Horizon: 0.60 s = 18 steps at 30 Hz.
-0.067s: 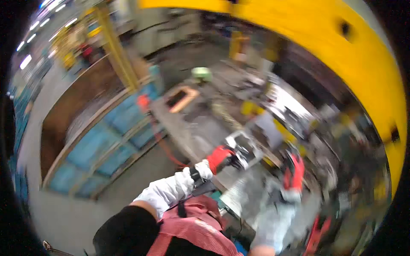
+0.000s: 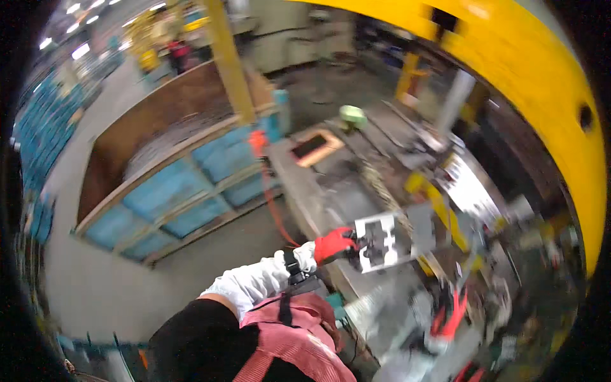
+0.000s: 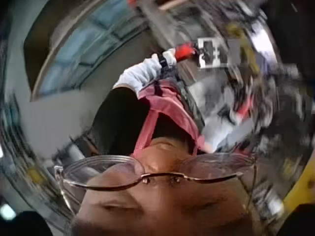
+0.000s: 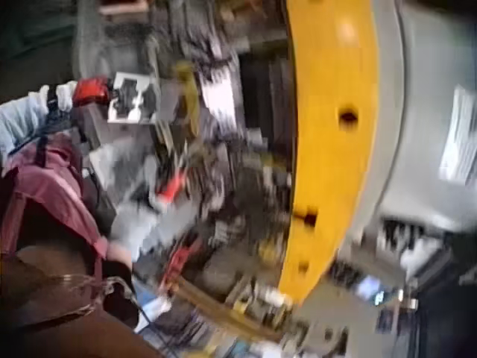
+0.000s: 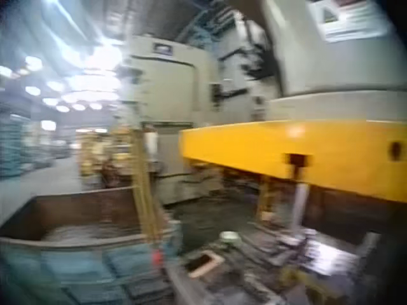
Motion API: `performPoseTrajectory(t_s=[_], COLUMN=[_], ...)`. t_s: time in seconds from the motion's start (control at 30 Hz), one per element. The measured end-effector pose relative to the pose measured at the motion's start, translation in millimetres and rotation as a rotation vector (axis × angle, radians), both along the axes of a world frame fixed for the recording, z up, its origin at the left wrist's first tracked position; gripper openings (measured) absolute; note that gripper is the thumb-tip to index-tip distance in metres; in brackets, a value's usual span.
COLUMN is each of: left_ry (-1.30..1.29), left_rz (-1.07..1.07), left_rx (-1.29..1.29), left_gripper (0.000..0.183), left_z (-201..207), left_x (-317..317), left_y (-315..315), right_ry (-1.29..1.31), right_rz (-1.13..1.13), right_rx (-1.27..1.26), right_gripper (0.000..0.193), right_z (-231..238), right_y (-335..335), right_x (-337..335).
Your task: Placing metal sheets into an industrial press, operating the press, and removing the formed parts.
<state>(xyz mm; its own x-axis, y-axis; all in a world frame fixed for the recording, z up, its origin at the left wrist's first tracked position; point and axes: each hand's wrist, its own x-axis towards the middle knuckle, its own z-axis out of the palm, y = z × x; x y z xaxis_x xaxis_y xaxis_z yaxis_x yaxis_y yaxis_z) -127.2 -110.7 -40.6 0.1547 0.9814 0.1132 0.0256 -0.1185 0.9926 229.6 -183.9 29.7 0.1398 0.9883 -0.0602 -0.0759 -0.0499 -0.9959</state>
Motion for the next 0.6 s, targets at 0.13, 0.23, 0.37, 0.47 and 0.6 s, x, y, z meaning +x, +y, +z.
performPoseTrajectory(t_s=[0.13,0.23,0.37,0.47,0.6], left_ry=[0.307,0.507,1.304,1.288,1.231], left_rz=[0.019,0.401,0.636,1.167,1.267], left_rx=[-0.373,-0.431,0.161,0.251,-0.065], left_gripper=[0.041,0.038,0.027,0.031,0.034], left_z=[51,54,91,70,8], left_x=[-132,-231,-340,-441,-534], left_y=[-85,-200,-226,-228,-139], right_ry=[-0.063,-0.044,-0.163,0.254,0.238], right_rz=[-0.012,0.125,-0.016,-0.092,-0.173], right_rx=[-0.276,-0.386,-0.059,-0.172,-0.231], right_gripper=[0.035,0.038,0.042,0.044,0.044], right_z=[-64,-104,-151,-80,-33], right_y=[-62,-58,-64,-49,-55], right_x=[41,56,87,35,6])
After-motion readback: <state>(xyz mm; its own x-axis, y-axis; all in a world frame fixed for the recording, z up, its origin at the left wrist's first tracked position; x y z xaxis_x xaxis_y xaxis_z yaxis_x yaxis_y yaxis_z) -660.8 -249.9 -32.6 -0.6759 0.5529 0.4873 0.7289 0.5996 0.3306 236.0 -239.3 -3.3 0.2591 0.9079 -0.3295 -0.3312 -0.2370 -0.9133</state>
